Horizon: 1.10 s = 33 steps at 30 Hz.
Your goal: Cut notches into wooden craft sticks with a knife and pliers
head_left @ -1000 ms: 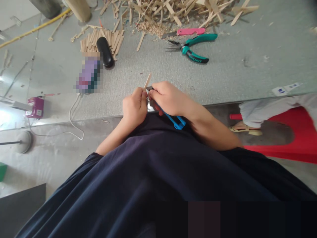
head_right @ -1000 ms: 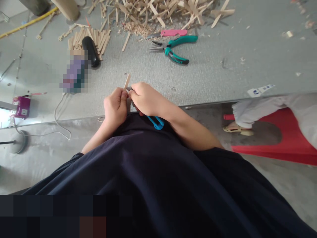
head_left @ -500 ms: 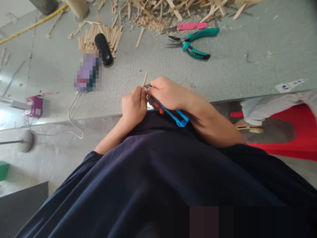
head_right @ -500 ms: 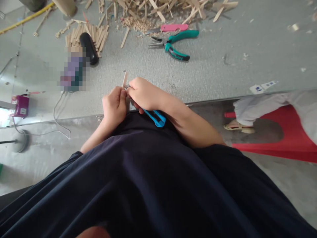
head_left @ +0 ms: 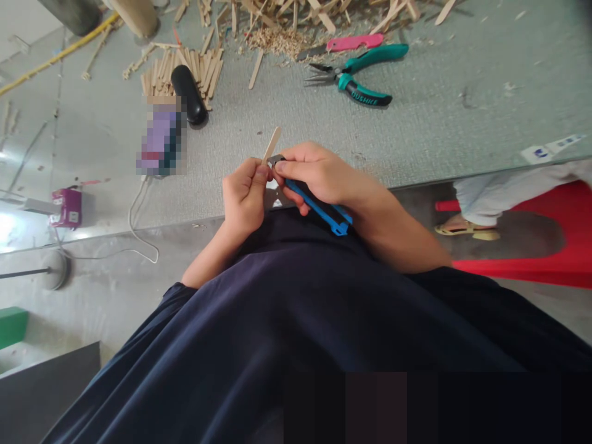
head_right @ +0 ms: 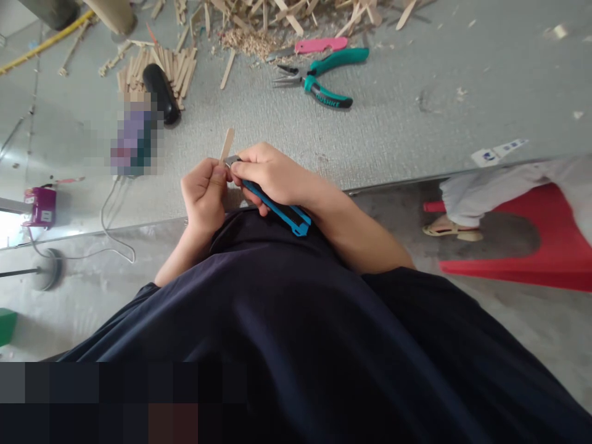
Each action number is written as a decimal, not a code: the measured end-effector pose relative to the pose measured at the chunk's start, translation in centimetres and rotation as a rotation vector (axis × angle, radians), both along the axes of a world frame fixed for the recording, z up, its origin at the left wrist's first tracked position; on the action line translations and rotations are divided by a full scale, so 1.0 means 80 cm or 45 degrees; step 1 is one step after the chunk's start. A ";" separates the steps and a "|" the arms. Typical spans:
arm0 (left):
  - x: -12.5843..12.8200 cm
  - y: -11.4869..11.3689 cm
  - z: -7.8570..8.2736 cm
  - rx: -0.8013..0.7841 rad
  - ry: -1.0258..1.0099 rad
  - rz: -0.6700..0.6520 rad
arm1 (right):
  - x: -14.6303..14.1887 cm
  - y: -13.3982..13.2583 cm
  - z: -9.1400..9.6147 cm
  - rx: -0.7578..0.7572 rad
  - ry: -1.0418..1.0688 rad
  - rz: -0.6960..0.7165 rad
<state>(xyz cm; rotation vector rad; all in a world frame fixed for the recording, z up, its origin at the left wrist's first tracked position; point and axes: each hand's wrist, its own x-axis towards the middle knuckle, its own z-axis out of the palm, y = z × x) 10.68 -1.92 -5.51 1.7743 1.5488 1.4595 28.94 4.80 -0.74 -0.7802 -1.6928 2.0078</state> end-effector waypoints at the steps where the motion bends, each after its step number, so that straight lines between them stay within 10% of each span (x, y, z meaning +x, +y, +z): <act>1: 0.001 0.001 0.003 -0.011 -0.014 -0.007 | 0.000 -0.001 -0.001 -0.011 0.020 -0.013; 33: 0.009 0.014 -0.009 -0.057 -0.053 0.031 | -0.003 -0.002 -0.002 -0.018 -0.040 -0.200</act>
